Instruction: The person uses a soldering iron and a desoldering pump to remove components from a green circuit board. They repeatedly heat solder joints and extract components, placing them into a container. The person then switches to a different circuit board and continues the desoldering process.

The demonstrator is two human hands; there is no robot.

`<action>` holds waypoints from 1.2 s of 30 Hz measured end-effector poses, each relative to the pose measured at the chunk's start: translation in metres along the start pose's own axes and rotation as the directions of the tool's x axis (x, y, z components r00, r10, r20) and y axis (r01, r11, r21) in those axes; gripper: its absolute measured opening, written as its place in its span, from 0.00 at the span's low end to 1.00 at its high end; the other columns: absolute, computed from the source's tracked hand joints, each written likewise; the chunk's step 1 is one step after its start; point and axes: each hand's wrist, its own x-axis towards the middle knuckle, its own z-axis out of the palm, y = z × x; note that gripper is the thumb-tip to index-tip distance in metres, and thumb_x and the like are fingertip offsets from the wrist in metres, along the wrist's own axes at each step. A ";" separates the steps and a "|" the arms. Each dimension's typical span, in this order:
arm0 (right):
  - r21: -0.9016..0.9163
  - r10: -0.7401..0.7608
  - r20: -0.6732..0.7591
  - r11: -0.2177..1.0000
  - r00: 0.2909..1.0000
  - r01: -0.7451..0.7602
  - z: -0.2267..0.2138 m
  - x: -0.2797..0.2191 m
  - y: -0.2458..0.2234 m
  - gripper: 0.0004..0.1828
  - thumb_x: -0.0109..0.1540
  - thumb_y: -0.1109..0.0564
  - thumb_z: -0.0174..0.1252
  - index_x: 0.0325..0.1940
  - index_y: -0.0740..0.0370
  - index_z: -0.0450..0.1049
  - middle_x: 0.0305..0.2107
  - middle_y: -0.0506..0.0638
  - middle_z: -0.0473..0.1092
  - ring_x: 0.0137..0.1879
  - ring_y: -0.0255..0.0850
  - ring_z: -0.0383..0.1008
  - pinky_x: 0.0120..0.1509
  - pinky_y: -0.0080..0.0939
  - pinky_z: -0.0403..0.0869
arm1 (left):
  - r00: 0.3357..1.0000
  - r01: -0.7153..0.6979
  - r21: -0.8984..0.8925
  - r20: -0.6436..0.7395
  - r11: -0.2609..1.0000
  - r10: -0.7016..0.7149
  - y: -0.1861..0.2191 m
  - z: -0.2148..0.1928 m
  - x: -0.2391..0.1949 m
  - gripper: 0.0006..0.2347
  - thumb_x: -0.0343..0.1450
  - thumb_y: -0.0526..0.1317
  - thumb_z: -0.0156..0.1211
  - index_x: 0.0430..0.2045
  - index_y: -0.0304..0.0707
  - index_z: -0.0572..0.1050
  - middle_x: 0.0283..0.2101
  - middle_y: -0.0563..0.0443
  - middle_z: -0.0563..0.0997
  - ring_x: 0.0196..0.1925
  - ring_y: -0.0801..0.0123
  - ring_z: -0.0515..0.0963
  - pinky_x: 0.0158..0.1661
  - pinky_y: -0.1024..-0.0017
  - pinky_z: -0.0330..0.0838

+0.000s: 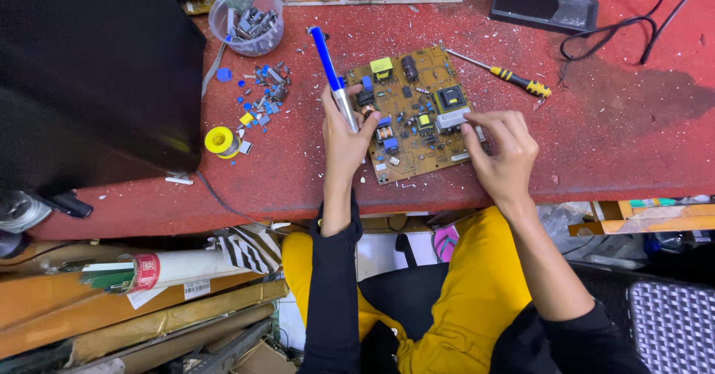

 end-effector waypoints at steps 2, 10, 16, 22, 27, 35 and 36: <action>0.043 -0.031 0.032 0.999 0.999 0.030 0.010 0.016 -0.004 0.06 0.54 0.64 0.57 0.35 0.62 0.73 0.25 0.53 0.66 0.34 0.48 0.67 0.38 0.43 0.66 | 1.000 -0.002 0.000 0.005 1.000 0.002 0.002 -0.001 0.000 0.31 0.58 0.28 0.57 0.51 0.33 0.45 0.42 0.46 0.68 0.22 0.74 0.67 0.25 0.78 0.64; 0.176 -0.281 0.510 0.959 0.813 0.221 0.080 0.076 0.030 0.04 0.52 0.63 0.53 0.31 0.64 0.70 0.29 0.58 0.63 0.39 0.56 0.65 0.43 0.50 0.66 | 1.000 -0.008 -0.017 0.003 1.000 0.008 0.006 -0.001 -0.001 0.31 0.57 0.28 0.57 0.51 0.34 0.45 0.34 0.48 0.73 0.21 0.75 0.67 0.24 0.81 0.62; 0.201 -0.285 0.657 0.959 0.698 0.202 0.091 0.088 0.044 0.03 0.55 0.60 0.50 0.30 0.61 0.69 0.30 0.53 0.66 0.39 0.53 0.67 0.43 0.46 0.67 | 0.999 0.033 0.013 0.013 0.999 -0.033 0.015 -0.002 0.001 0.30 0.56 0.28 0.58 0.49 0.33 0.47 0.36 0.47 0.73 0.20 0.74 0.67 0.23 0.80 0.63; 0.045 -0.338 0.622 0.916 0.707 0.398 0.099 0.081 0.055 0.04 0.55 0.52 0.49 0.30 0.51 0.68 0.33 0.44 0.62 0.45 0.41 0.63 0.45 0.39 0.66 | 0.992 0.127 0.018 -0.020 0.992 -0.126 0.002 0.000 0.002 0.29 0.57 0.29 0.57 0.50 0.30 0.48 0.42 0.38 0.66 0.24 0.70 0.69 0.26 0.74 0.66; 0.011 -0.373 0.621 0.884 0.689 0.468 0.106 0.077 0.054 0.07 0.58 0.53 0.44 0.30 0.56 0.64 0.34 0.45 0.60 0.53 0.42 0.56 0.51 0.40 0.63 | 0.989 0.146 0.049 -0.006 0.988 -0.146 0.023 -0.001 0.000 0.29 0.58 0.30 0.57 0.50 0.35 0.48 0.48 0.40 0.64 0.23 0.72 0.70 0.27 0.75 0.67; 0.079 -0.380 0.555 0.910 0.740 0.407 0.104 0.078 0.056 0.06 0.58 0.55 0.46 0.29 0.60 0.65 0.32 0.48 0.60 0.51 0.45 0.59 0.52 0.40 0.63 | 0.990 0.137 0.075 -0.034 0.988 -0.135 0.029 0.001 -0.001 0.27 0.59 0.30 0.56 0.49 0.33 0.48 0.48 0.38 0.65 0.24 0.71 0.70 0.27 0.74 0.67; 0.099 -0.373 0.535 0.919 0.758 0.383 0.104 0.079 0.056 0.06 0.58 0.55 0.48 0.29 0.60 0.65 0.32 0.48 0.60 0.50 0.46 0.60 0.52 0.40 0.64 | 0.989 0.134 0.085 -0.066 0.987 -0.129 0.030 0.001 -0.001 0.27 0.59 0.31 0.56 0.49 0.32 0.48 0.47 0.38 0.65 0.24 0.71 0.70 0.26 0.75 0.67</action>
